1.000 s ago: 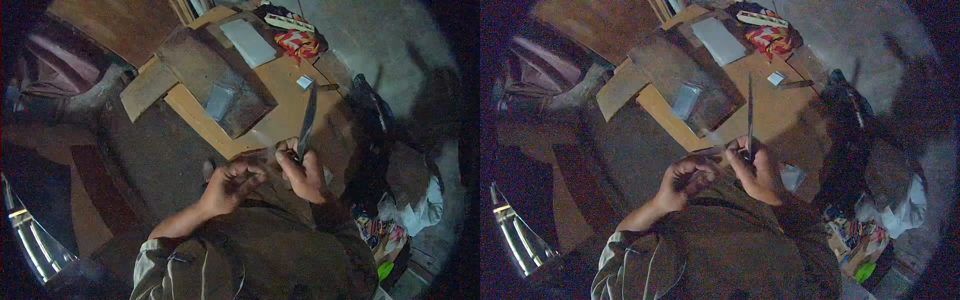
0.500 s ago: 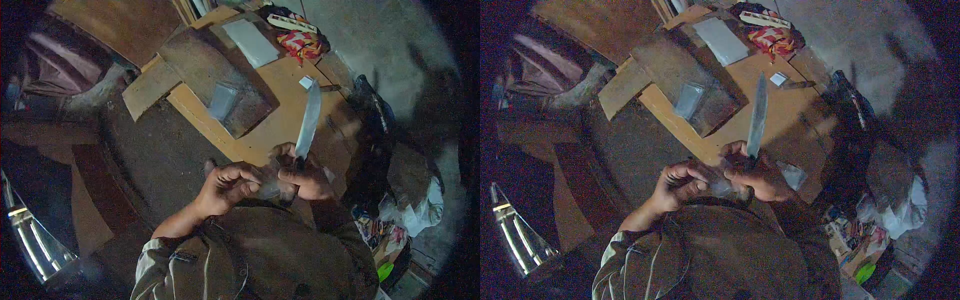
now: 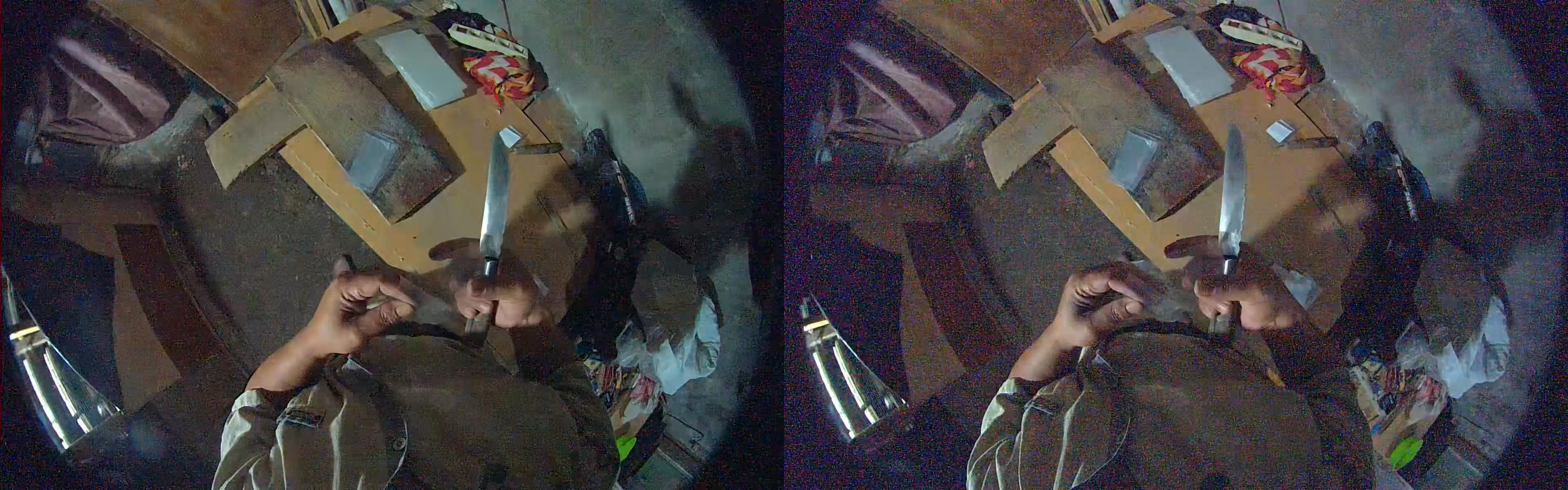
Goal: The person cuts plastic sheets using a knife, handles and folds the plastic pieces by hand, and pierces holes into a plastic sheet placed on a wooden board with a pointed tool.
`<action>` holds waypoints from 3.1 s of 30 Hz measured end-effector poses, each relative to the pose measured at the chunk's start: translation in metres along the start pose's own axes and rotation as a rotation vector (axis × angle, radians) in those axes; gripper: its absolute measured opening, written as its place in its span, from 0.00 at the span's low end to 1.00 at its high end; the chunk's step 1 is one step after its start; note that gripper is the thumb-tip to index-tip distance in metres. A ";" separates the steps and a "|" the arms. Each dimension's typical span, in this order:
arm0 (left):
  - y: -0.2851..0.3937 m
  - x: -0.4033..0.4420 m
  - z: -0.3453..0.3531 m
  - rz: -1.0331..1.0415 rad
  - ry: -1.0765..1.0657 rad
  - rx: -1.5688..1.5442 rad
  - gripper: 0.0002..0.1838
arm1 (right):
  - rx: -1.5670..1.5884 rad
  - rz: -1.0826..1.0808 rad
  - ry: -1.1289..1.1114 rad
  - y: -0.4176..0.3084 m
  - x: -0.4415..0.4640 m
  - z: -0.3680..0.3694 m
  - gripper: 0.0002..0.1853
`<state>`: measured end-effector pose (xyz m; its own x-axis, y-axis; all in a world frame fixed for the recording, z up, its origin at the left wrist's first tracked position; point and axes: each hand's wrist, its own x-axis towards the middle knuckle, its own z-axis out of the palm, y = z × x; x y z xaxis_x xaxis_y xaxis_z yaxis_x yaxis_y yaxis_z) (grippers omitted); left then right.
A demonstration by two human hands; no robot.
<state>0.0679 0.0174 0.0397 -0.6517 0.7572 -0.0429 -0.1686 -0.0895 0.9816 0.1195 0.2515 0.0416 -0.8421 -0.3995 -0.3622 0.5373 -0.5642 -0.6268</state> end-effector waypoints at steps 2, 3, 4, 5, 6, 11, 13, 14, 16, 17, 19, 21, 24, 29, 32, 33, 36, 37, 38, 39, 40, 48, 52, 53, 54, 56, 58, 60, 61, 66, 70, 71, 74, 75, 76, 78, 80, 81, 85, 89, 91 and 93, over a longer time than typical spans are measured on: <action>-0.003 -0.002 -0.002 -0.011 0.043 0.068 0.04 | 0.002 -0.044 -0.014 0.000 0.001 0.000 0.22; -0.003 -0.002 -0.003 -0.011 0.044 0.068 0.04 | -0.046 -0.037 0.036 0.001 0.000 -0.002 0.18; -0.005 -0.003 -0.003 -0.003 0.054 0.079 0.04 | -0.093 -0.030 0.086 0.002 -0.001 -0.003 0.14; -0.005 -0.003 -0.004 0.005 0.064 0.089 0.04 | -0.094 -0.029 0.085 0.001 -0.001 -0.001 0.14; -0.005 -0.004 -0.005 0.006 0.065 0.089 0.04 | -0.140 -0.050 0.169 -0.001 -0.001 0.005 0.11; -0.010 -0.006 -0.008 0.047 0.125 0.120 0.04 | -0.382 -0.191 0.394 -0.009 -0.002 0.010 0.08; -0.018 -0.010 -0.011 0.019 0.149 0.039 0.04 | -0.360 -0.232 0.428 -0.008 -0.003 0.004 0.08; -0.020 -0.013 -0.011 -0.010 0.171 -0.040 0.04 | -0.336 -0.274 0.462 -0.008 -0.003 0.002 0.08; -0.018 -0.017 -0.011 -0.041 0.206 -0.056 0.03 | -0.431 -0.279 0.505 -0.017 0.001 -0.001 0.09; -0.018 -0.018 -0.011 -0.074 0.240 -0.071 0.03 | -0.399 -0.330 0.555 -0.018 0.005 -0.007 0.10; -0.019 -0.019 -0.011 -0.064 0.248 -0.083 0.03 | -0.471 -0.433 0.673 -0.019 0.017 -0.030 0.11; -0.020 -0.021 -0.013 -0.054 0.257 -0.095 0.03 | -0.413 -0.458 0.718 -0.022 0.034 -0.065 0.11; -0.022 -0.023 -0.014 -0.065 0.239 0.009 0.03 | -0.365 -0.519 0.783 -0.024 0.066 -0.132 0.12; -0.009 -0.022 -0.006 -0.105 0.274 -0.118 0.03 | -0.449 -0.494 0.780 -0.020 0.112 -0.256 0.12; -0.024 -0.027 -0.008 -0.160 0.310 -0.099 0.03 | -0.531 -0.297 0.851 -0.008 0.127 -0.300 0.08; -0.023 -0.026 -0.008 -0.160 0.308 -0.097 0.03 | -0.748 -0.307 1.040 -0.005 0.128 -0.300 0.11; -0.021 -0.025 -0.008 -0.142 0.323 -0.137 0.03 | -1.193 -0.314 1.407 0.005 0.126 -0.291 0.16; -0.024 -0.027 -0.009 -0.193 0.350 -0.103 0.04 | -1.025 -0.498 1.299 0.007 0.113 -0.262 0.15; -0.027 -0.027 -0.010 -0.245 0.377 -0.070 0.04 | -0.852 -0.669 1.183 0.008 0.099 -0.229 0.14; -0.030 -0.025 -0.011 -0.247 0.375 -0.069 0.04 | -0.719 -0.633 1.069 0.009 0.085 -0.192 0.16; -0.033 -0.021 -0.012 -0.149 0.352 -0.006 0.04 | -0.586 -0.595 0.954 0.011 0.071 -0.156 0.18; -0.039 0.001 -0.007 0.047 0.173 0.211 0.08 | -0.256 0.044 0.210 0.037 0.020 -0.023 0.21; -0.033 0.002 -0.005 0.071 0.192 0.262 0.08 | -0.182 -0.010 0.075 0.042 0.026 -0.010 0.12; -0.031 0.001 -0.005 0.070 0.202 0.265 0.08 | -0.242 -0.043 0.132 0.037 0.027 -0.004 0.16; -0.027 0.001 -0.005 0.059 0.230 0.278 0.07 | -0.303 -0.076 0.189 0.030 0.028 0.003 0.20; -0.021 -0.004 -0.006 0.047 0.273 0.290 0.06 | -0.430 -0.074 0.225 0.020 0.029 0.009 0.15; -0.018 -0.011 -0.008 -0.195 0.249 0.043 0.05 | -0.431 -0.157 0.253 0.020 0.030 0.014 0.10; -0.016 -0.014 -0.009 -0.221 0.261 -0.005 0.06 | -0.451 -0.153 0.307 0.019 0.033 0.023 0.10; -0.016 -0.014 -0.010 -0.246 0.258 -0.050 0.06 | -0.444 -0.177 0.351 0.022 0.034 0.023 0.10; -0.023 -0.017 -0.016 -0.135 0.147 -0.186 0.08 | -0.476 -0.246 0.374 0.019 0.036 0.025 0.10; -0.016 -0.014 -0.022 -0.212 0.297 -0.261 0.08 | -0.471 -0.294 0.421 0.018 0.035 0.023 0.09; -0.023 -0.014 -0.025 -0.176 0.368 -0.232 0.07 | -0.477 -0.292 0.415 0.018 0.035 0.026 0.09; -0.013 -0.014 -0.030 -0.116 0.428 -0.357 0.08 | -0.468 -0.294 0.437 0.017 0.033 0.034 0.10; -0.006 -0.013 -0.029 -0.137 0.455 -0.413 0.09 | -0.479 -0.303 0.458 0.018 0.033 0.036 0.10; -0.007 -0.014 -0.028 -0.137 0.458 -0.415 0.09 | -0.490 -0.312 0.480 0.019 0.034 0.037 0.10; -0.008 -0.016 -0.028 -0.076 0.455 -0.341 0.10 | -0.494 -0.313 0.486 0.018 0.033 0.039 0.10; -0.011 -0.018 -0.026 -0.072 0.475 -0.352 0.12 | -0.499 -0.316 0.495 0.018 0.032 0.040 0.10; -0.013 -0.019 -0.025 -0.067 0.493 -0.362 0.13 | -0.476 -0.325 0.477 0.018 0.032 0.040 0.11; -0.004 -0.023 -0.028 -0.078 0.511 -0.351 0.15 | -0.503 -0.311 0.473 0.016 0.031 0.047 0.11; 0.004 -0.026 -0.029 -0.068 0.529 -0.317 0.16 | -0.512 -0.395 0.439 0.020 0.032 0.047 0.11; 0.003 -0.028 -0.030 -0.045 0.531 -0.299 0.16 | -0.530 -0.378 0.479 0.020 0.033 0.049 0.11; -0.001 -0.029 -0.030 -0.020 0.519 -0.396 0.15 | -0.557 -0.378 0.454 0.018 0.034 0.049 0.10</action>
<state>0.0648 -0.0244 0.0341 -0.9014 0.3590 -0.2422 -0.3795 -0.3854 0.8411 0.1033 0.1924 0.0514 -0.9629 0.1457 -0.2273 0.2122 -0.1121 -0.9708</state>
